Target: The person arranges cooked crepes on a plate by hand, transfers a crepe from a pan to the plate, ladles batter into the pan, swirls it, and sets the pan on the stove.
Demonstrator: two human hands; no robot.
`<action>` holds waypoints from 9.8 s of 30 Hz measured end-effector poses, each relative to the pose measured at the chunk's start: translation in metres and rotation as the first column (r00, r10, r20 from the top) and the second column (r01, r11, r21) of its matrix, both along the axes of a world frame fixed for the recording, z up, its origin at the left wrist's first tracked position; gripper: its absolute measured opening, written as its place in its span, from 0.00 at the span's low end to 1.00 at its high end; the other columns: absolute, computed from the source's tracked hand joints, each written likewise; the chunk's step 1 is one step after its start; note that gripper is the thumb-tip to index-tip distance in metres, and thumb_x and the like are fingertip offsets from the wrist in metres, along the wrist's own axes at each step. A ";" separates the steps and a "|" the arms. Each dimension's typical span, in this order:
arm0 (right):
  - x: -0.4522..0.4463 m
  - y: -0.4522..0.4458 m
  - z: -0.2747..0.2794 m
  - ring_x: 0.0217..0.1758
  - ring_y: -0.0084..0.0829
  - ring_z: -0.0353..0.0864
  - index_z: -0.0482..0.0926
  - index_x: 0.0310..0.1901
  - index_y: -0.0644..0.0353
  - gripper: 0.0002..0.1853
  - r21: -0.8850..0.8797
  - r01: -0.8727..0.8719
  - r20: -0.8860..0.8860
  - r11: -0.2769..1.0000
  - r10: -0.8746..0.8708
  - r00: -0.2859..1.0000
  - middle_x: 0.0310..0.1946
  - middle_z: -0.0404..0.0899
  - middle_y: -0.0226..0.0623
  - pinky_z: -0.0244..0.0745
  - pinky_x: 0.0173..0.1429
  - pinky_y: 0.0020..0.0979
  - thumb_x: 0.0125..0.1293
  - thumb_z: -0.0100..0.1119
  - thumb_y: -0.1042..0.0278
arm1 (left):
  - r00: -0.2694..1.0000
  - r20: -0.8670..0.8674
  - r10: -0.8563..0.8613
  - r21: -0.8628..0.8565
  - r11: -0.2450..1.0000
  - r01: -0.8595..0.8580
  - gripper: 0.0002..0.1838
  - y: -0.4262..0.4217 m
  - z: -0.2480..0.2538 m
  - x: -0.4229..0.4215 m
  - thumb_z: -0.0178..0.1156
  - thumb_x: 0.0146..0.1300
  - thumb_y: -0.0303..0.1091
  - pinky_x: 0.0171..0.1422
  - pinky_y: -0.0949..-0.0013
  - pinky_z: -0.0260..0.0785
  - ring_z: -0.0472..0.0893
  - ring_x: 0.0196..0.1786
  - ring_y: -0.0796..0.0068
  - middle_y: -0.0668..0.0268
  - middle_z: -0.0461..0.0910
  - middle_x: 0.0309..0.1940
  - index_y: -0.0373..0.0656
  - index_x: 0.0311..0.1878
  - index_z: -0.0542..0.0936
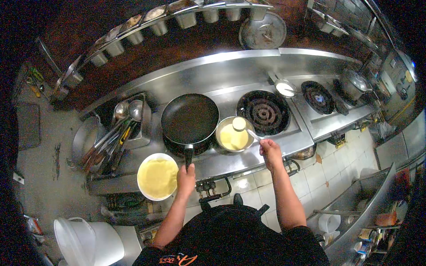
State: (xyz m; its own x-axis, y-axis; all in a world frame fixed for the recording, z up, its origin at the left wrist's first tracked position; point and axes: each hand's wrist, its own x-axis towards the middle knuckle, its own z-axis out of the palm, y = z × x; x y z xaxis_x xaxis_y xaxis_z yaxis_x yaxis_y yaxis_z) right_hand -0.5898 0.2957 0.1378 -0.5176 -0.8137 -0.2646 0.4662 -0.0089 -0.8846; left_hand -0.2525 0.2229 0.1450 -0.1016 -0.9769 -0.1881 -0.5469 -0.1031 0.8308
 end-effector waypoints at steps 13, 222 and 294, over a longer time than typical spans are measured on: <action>0.010 -0.017 0.022 0.23 0.19 0.68 0.77 0.34 0.61 0.07 0.000 0.024 -0.094 1.000 -0.024 0.995 0.22 0.72 0.26 0.63 0.29 0.22 0.67 0.60 0.67 | 0.999 0.029 -0.033 -0.067 0.997 0.035 0.19 0.012 0.027 -0.010 0.55 0.69 0.44 0.45 0.50 0.69 0.79 0.40 0.41 0.44 0.80 0.33 0.33 0.39 0.76; -0.044 0.031 -0.176 0.30 0.26 0.79 0.79 0.40 0.68 0.09 0.334 0.158 -0.583 0.929 0.072 0.809 0.28 0.81 0.36 0.75 0.39 0.27 0.56 0.60 0.79 | 0.748 -0.626 0.222 0.562 0.793 0.235 0.22 0.030 0.079 0.046 0.42 0.76 0.54 0.20 0.73 0.56 0.60 0.14 0.82 0.75 0.62 0.16 0.43 0.38 0.70; 0.047 0.062 -0.111 0.24 0.20 0.72 0.80 0.28 0.63 0.15 0.560 -0.492 -0.263 0.667 0.706 0.657 0.22 0.77 0.29 0.67 0.31 0.24 0.67 0.62 0.60 | 0.819 -0.078 0.569 -0.312 0.766 -0.562 0.06 -0.016 -0.084 0.190 0.58 0.61 0.28 0.48 0.67 0.71 0.81 0.38 0.64 0.60 0.83 0.31 0.40 0.33 0.83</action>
